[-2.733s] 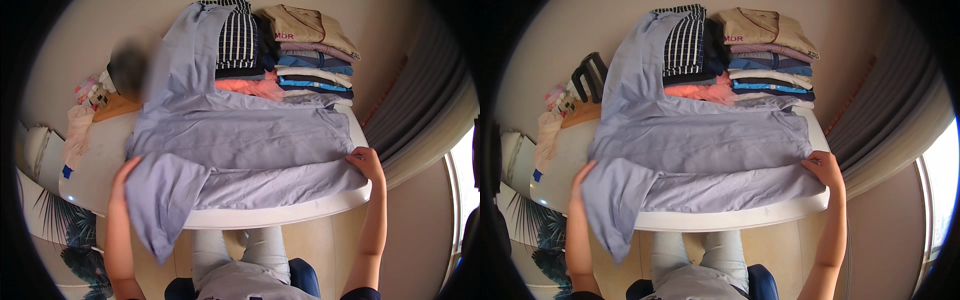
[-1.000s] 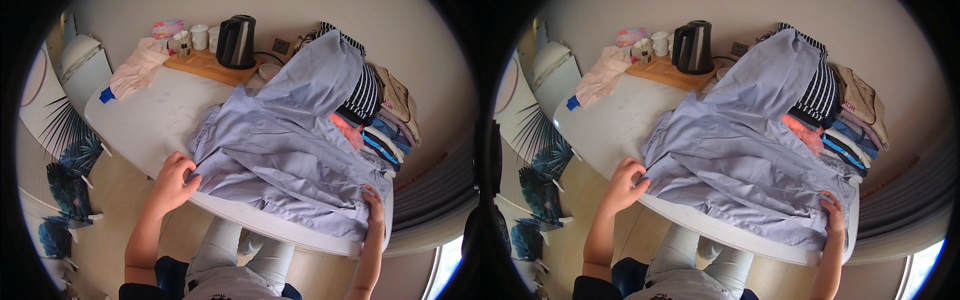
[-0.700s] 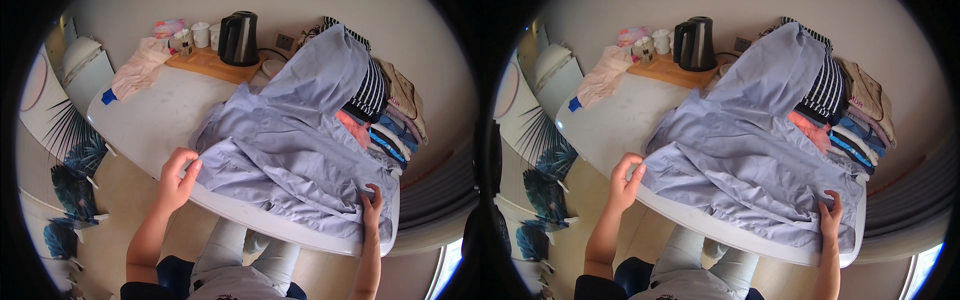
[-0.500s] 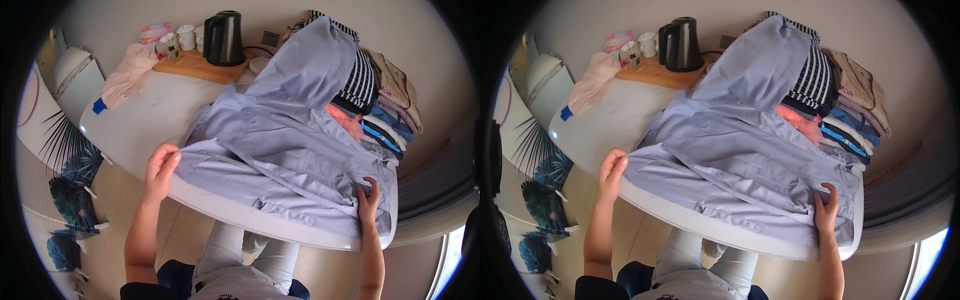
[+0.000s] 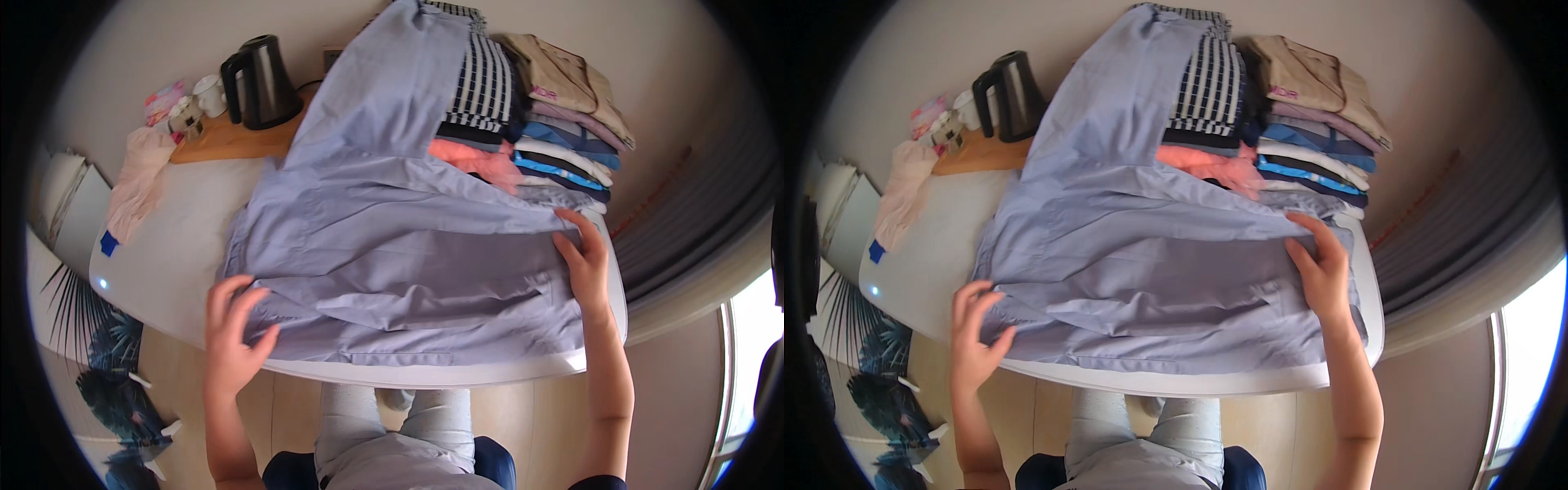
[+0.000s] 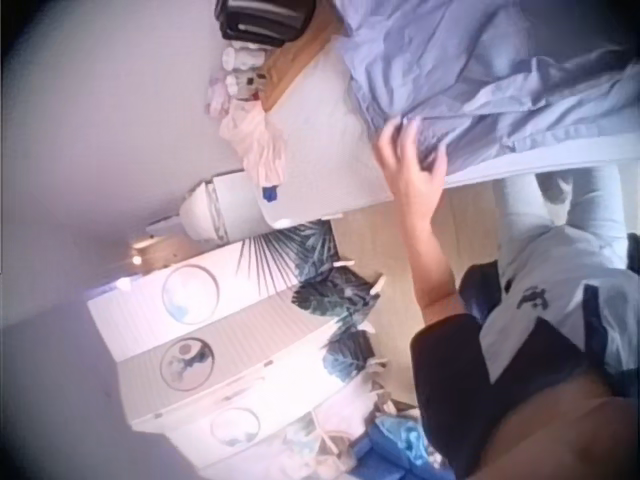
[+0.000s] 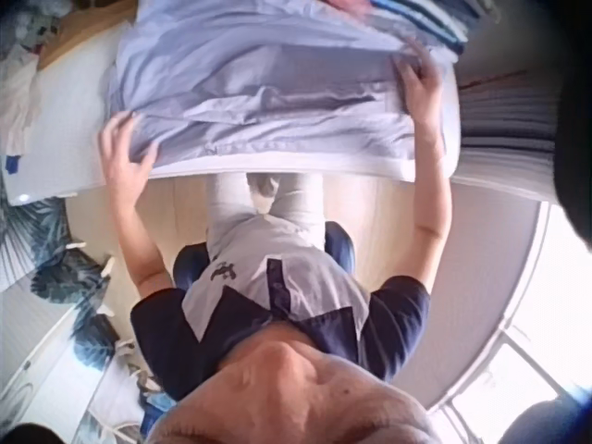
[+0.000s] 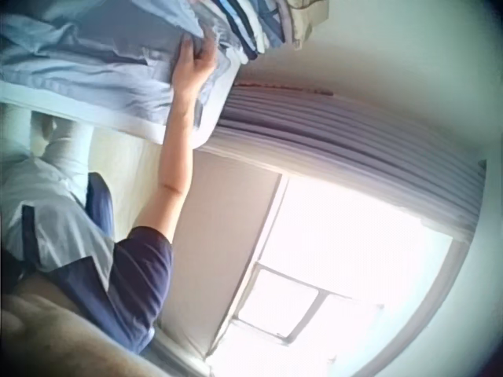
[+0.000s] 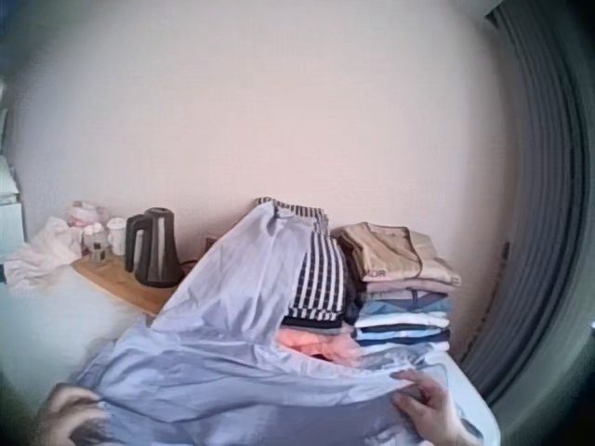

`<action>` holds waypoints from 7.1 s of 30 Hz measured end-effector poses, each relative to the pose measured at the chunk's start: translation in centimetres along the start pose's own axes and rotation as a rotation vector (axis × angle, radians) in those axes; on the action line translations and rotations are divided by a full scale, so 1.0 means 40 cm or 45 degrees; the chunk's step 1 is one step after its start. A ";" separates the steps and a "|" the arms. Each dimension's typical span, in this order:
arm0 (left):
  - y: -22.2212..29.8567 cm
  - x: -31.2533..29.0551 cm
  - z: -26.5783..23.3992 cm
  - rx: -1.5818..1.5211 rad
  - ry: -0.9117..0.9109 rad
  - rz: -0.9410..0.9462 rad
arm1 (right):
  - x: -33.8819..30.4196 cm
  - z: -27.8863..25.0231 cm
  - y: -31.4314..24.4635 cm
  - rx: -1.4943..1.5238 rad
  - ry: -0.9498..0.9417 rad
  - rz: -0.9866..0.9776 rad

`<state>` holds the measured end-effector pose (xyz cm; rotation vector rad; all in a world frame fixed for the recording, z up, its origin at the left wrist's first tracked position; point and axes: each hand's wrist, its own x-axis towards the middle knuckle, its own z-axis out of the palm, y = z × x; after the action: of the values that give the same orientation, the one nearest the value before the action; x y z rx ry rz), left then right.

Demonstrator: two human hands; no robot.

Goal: The person folds a light purple button-up shirt on a white table. They button the front placket, smooth the fabric, fold the sleeves inward, fold the sides, and then fold the shirt into a compact rectangle.

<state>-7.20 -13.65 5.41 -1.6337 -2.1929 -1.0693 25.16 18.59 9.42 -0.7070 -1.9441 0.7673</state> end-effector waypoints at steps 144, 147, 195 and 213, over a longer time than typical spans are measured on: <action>-0.210 0.321 0.200 -0.740 -0.428 -0.547 | 0.043 -0.226 0.231 -1.027 -0.295 1.115; -0.176 0.318 0.192 -0.754 -0.387 -0.456 | 0.042 -0.215 0.274 -0.646 -0.212 0.925; -0.266 0.324 0.161 -0.762 -0.136 -0.886 | 0.035 -0.247 0.411 -0.143 0.074 0.617; -0.256 0.319 0.148 -0.535 -0.298 -0.741 | 0.057 -0.204 0.500 -0.520 0.201 0.374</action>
<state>-19.58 -1.52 3.87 -1.3297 -2.8538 -1.6541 34.80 35.01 -1.02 -1.2828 -1.8910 0.4669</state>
